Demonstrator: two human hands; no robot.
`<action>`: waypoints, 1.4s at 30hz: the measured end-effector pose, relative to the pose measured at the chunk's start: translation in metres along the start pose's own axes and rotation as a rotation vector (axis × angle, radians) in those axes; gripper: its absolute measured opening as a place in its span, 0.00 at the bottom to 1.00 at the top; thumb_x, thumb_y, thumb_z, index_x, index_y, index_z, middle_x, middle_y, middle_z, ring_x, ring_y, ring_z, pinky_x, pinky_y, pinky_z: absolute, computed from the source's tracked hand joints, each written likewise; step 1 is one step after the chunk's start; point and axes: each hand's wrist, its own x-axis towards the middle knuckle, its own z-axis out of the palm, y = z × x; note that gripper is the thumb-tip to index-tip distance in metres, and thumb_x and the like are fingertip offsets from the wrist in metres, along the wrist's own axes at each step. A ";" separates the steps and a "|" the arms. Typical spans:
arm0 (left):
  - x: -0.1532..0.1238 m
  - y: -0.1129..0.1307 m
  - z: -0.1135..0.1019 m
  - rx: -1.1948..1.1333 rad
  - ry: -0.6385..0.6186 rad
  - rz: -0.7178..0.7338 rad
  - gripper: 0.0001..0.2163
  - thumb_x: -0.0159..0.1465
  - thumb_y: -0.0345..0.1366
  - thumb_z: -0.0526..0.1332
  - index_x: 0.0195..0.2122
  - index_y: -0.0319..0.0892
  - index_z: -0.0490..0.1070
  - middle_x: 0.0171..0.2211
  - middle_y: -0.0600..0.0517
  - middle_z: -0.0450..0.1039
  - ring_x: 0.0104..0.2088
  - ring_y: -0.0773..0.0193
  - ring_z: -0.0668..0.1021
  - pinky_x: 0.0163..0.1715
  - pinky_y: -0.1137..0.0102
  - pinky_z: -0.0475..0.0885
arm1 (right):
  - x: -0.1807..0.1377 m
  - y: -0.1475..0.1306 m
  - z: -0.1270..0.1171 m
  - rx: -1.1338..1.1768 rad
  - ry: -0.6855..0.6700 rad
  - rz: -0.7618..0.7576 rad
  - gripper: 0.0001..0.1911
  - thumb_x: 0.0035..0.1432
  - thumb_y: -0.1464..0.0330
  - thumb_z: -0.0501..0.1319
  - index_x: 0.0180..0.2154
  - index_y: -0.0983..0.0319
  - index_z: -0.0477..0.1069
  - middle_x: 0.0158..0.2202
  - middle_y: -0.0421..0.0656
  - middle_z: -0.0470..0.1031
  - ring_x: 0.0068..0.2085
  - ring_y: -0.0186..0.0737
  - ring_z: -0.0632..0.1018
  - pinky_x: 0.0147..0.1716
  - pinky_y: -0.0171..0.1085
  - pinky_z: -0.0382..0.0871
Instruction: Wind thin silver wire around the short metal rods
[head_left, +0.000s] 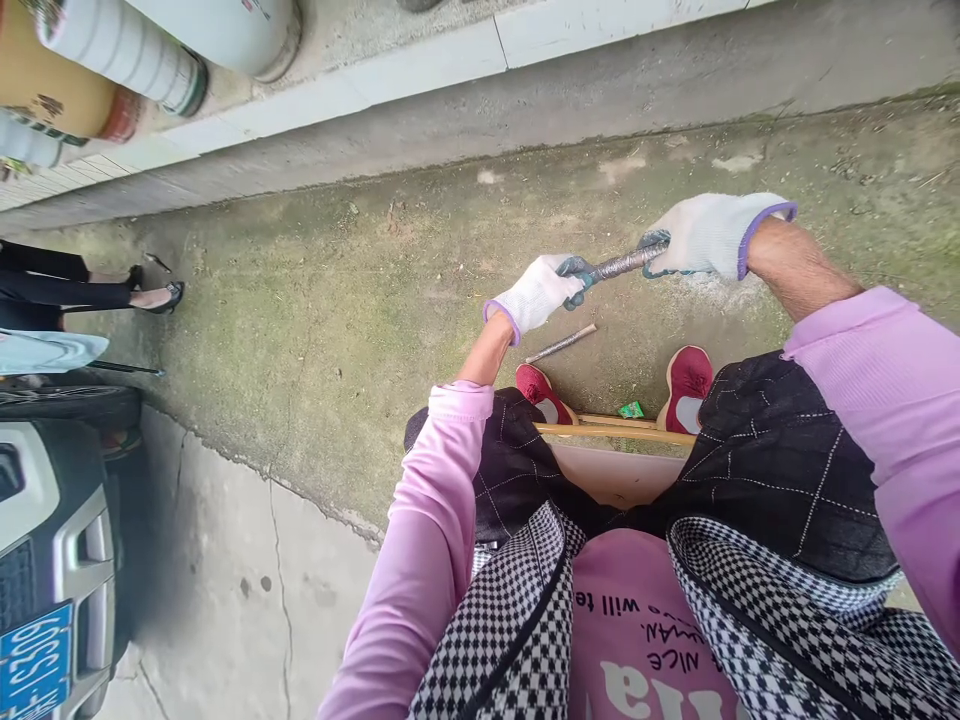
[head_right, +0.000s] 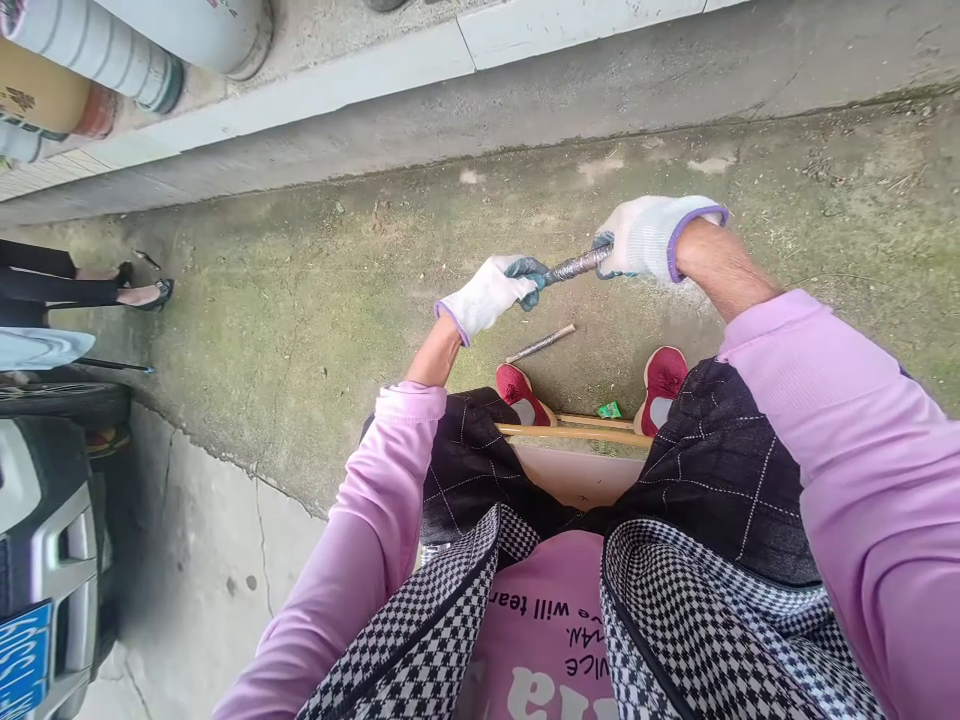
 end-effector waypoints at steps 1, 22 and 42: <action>-0.001 0.001 0.001 -0.025 -0.002 -0.018 0.06 0.72 0.22 0.74 0.40 0.40 0.84 0.25 0.59 0.76 0.25 0.71 0.75 0.34 0.72 0.74 | -0.003 -0.002 -0.003 -0.011 0.011 0.010 0.09 0.77 0.63 0.75 0.50 0.61 0.90 0.46 0.55 0.91 0.51 0.61 0.88 0.56 0.53 0.78; 0.005 -0.009 -0.024 0.120 -0.013 0.126 0.13 0.69 0.24 0.73 0.31 0.48 0.86 0.35 0.50 0.90 0.37 0.60 0.82 0.46 0.63 0.82 | -0.020 0.002 0.000 0.575 -0.308 -0.156 0.15 0.66 0.62 0.89 0.40 0.59 0.86 0.26 0.35 0.73 0.29 0.36 0.72 0.31 0.39 0.64; 0.004 -0.003 -0.003 -0.123 0.050 0.064 0.06 0.71 0.32 0.80 0.43 0.41 0.84 0.35 0.52 0.86 0.35 0.65 0.85 0.46 0.64 0.83 | -0.030 -0.021 -0.023 0.381 0.111 0.017 0.06 0.78 0.66 0.77 0.48 0.59 0.82 0.34 0.42 0.78 0.39 0.44 0.77 0.44 0.44 0.72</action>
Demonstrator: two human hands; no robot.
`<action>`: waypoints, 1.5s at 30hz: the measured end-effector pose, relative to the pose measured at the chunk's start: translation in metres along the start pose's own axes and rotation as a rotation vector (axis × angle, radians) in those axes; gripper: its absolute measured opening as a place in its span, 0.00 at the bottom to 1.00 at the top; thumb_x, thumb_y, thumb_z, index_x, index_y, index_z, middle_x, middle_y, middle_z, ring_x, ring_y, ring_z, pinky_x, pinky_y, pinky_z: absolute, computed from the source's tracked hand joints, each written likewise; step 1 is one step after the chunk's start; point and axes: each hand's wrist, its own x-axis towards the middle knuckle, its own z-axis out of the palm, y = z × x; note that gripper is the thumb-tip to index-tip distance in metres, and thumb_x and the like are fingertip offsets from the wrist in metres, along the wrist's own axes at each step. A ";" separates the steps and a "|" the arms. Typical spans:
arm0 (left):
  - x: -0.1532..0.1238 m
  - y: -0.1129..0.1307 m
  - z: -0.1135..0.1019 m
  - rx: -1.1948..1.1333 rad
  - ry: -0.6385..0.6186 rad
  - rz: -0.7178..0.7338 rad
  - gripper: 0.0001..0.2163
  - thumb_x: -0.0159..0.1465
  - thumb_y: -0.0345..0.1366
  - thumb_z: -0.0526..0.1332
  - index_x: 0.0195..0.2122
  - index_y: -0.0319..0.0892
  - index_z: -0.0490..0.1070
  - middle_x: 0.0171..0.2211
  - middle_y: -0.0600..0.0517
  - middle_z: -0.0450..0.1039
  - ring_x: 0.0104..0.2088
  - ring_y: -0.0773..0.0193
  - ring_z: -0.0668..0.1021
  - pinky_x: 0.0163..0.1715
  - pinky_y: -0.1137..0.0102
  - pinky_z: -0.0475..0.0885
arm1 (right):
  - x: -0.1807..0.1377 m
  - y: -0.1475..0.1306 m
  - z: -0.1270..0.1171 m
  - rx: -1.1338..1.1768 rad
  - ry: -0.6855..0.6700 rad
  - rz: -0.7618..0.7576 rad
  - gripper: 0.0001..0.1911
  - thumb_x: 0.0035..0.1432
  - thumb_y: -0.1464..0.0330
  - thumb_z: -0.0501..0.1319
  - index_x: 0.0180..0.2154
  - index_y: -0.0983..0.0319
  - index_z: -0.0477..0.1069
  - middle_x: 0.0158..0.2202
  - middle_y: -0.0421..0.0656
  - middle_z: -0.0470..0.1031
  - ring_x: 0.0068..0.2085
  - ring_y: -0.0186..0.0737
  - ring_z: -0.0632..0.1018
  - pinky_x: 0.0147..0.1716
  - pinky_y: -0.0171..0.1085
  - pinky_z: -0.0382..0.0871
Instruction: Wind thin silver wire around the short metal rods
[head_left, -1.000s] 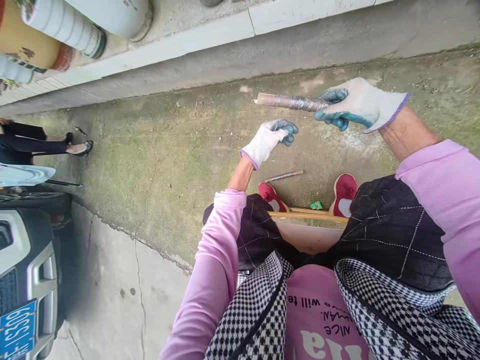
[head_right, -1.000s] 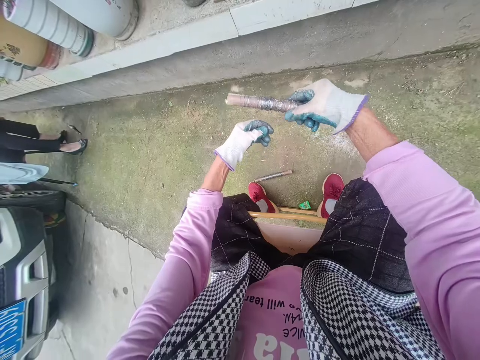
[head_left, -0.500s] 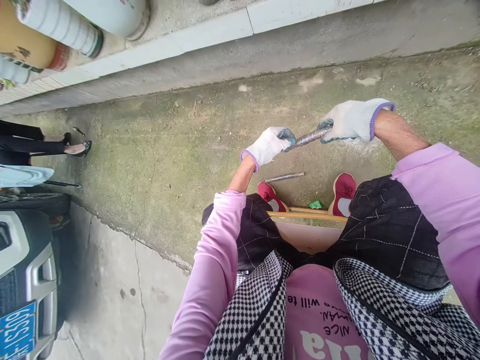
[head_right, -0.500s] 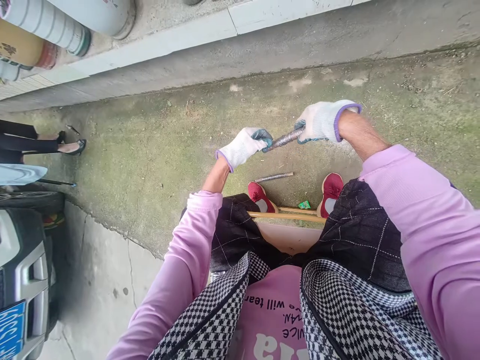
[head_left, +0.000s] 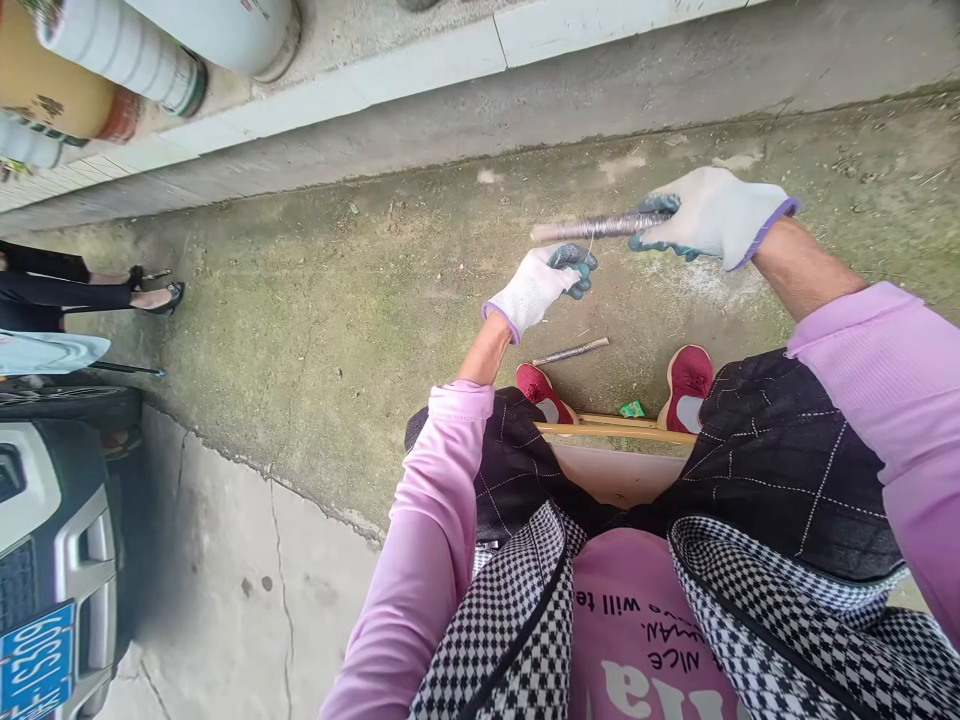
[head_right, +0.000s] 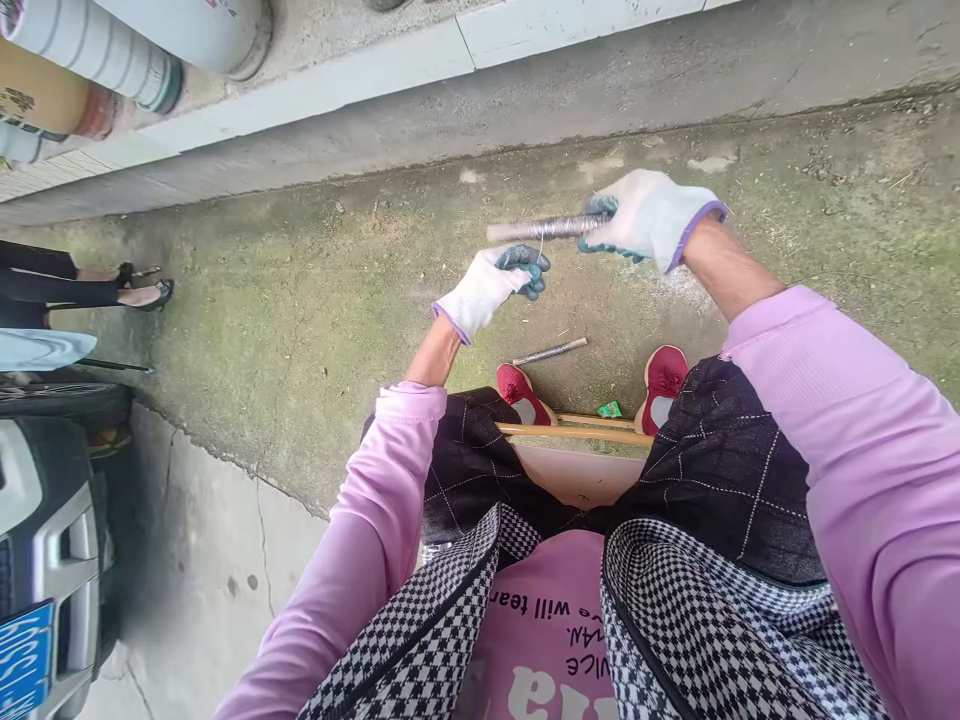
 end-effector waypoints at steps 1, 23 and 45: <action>0.001 0.001 0.000 -0.025 -0.004 0.031 0.09 0.70 0.35 0.82 0.44 0.41 0.85 0.36 0.52 0.86 0.36 0.64 0.86 0.48 0.64 0.84 | -0.004 -0.001 -0.002 0.166 0.019 -0.006 0.06 0.77 0.68 0.77 0.49 0.59 0.82 0.35 0.41 0.78 0.37 0.40 0.75 0.40 0.41 0.71; 0.000 -0.012 -0.019 0.331 -0.082 0.025 0.04 0.68 0.29 0.71 0.36 0.43 0.85 0.28 0.56 0.78 0.30 0.65 0.76 0.36 0.68 0.73 | 0.013 0.020 0.010 -0.335 -0.200 -0.004 0.07 0.77 0.64 0.77 0.46 0.62 0.89 0.38 0.50 0.87 0.43 0.52 0.86 0.46 0.48 0.73; -0.016 0.014 -0.033 0.222 0.010 0.099 0.11 0.80 0.40 0.72 0.53 0.38 0.88 0.43 0.46 0.91 0.47 0.60 0.90 0.58 0.62 0.86 | 0.008 0.030 0.009 0.251 -0.391 -0.149 0.17 0.70 0.55 0.88 0.45 0.61 0.91 0.28 0.35 0.75 0.27 0.31 0.71 0.26 0.34 0.62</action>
